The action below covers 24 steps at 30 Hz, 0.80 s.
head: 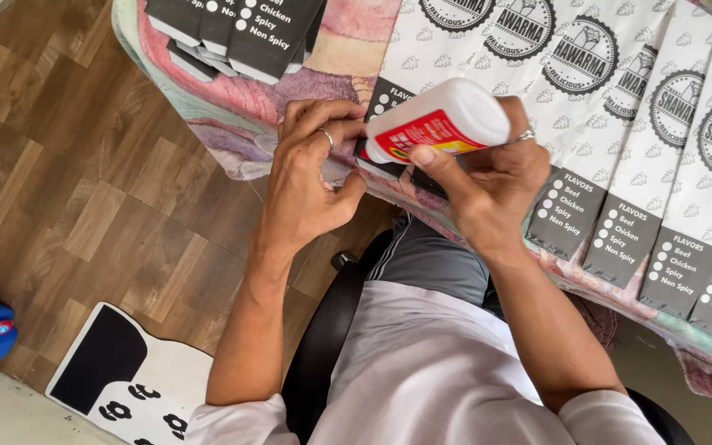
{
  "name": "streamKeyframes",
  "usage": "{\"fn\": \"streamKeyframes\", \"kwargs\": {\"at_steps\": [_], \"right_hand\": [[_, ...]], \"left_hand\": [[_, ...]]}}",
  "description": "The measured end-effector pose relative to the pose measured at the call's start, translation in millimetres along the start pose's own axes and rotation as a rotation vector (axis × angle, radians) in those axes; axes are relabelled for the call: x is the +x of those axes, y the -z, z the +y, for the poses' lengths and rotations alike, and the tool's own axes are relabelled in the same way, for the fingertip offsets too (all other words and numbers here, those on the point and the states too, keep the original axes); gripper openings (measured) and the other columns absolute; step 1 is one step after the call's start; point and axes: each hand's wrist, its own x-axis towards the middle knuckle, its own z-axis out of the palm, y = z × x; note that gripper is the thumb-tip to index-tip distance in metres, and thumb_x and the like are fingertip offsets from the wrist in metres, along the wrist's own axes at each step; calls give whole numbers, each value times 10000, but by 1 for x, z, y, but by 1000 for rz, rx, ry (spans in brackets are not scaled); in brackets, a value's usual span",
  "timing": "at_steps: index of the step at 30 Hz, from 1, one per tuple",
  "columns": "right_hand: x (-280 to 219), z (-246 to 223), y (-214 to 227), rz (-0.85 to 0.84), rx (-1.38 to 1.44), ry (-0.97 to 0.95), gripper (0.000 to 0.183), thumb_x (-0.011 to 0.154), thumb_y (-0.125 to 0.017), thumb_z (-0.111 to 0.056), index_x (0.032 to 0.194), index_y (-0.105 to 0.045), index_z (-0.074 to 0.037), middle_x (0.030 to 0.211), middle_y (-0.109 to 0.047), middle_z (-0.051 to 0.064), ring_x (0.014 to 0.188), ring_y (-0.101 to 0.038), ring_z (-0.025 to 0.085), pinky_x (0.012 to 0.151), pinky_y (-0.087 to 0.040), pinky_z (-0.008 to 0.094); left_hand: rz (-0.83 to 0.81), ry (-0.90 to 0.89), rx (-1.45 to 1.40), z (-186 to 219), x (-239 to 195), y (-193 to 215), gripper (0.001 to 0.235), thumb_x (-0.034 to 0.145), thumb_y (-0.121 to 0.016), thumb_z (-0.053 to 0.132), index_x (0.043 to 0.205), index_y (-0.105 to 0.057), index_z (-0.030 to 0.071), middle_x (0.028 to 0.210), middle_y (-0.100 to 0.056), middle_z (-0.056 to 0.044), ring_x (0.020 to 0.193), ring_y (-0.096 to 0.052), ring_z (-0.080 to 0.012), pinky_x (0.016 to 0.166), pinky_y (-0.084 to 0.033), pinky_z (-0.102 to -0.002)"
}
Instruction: The person folds printed paper sheets into small rectangular packages and secures the edges with glue. They repeatedly pick up a sheet, fold it, apply glue to the flap, and press it closed, then place the finished package on the table.
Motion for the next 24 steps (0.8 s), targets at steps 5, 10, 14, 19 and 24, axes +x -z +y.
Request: {"fn": "streamKeyframes", "kwargs": {"at_steps": [5,10,14,19,24], "right_hand": [[-12,4,36,45,-89,-41,258,849,-903,-79,871,-679,47,981,-533,68,799,-530,169,598,-359,258],[-7,6,26,43,-20,-63,334,836,-893,-103,891,-575,-18,858,-572,59,726,-528,147,572,-383,257],[4,2,-5,1,65,6,221,865,-880,-45,909,-688,55,989,-512,56,847,-510,181,627,-343,285],[-2,3,11,6,-16,15,226,871,-886,-81,891,-689,27,976,-557,70,806,-520,178,611,-355,280],[-13,-9,32,63,106,-136,389,869,-857,-62,1060,-517,-57,872,-613,57,748,-567,123,616,-436,243]], "left_hand": [[-4,-9,-15,-2,0,-1,371,755,-645,-21,1123,-692,0,1217,-613,-63,1109,-476,-282,989,-461,-419],[-1,-18,-19,-2,0,-1,329,797,-666,3,1125,-682,7,1215,-615,-68,1123,-479,-292,989,-454,-427],[-5,-3,-21,0,0,1,392,755,-636,-25,1144,-683,-26,1221,-612,-68,1112,-467,-282,951,-482,-391],[-9,-6,-30,0,1,2,368,773,-653,1,1140,-680,-2,1227,-615,-69,1131,-476,-292,980,-465,-414],[13,-1,-41,0,0,-4,297,809,-646,39,1102,-686,12,1207,-618,-73,1096,-484,-281,981,-455,-422]]}}
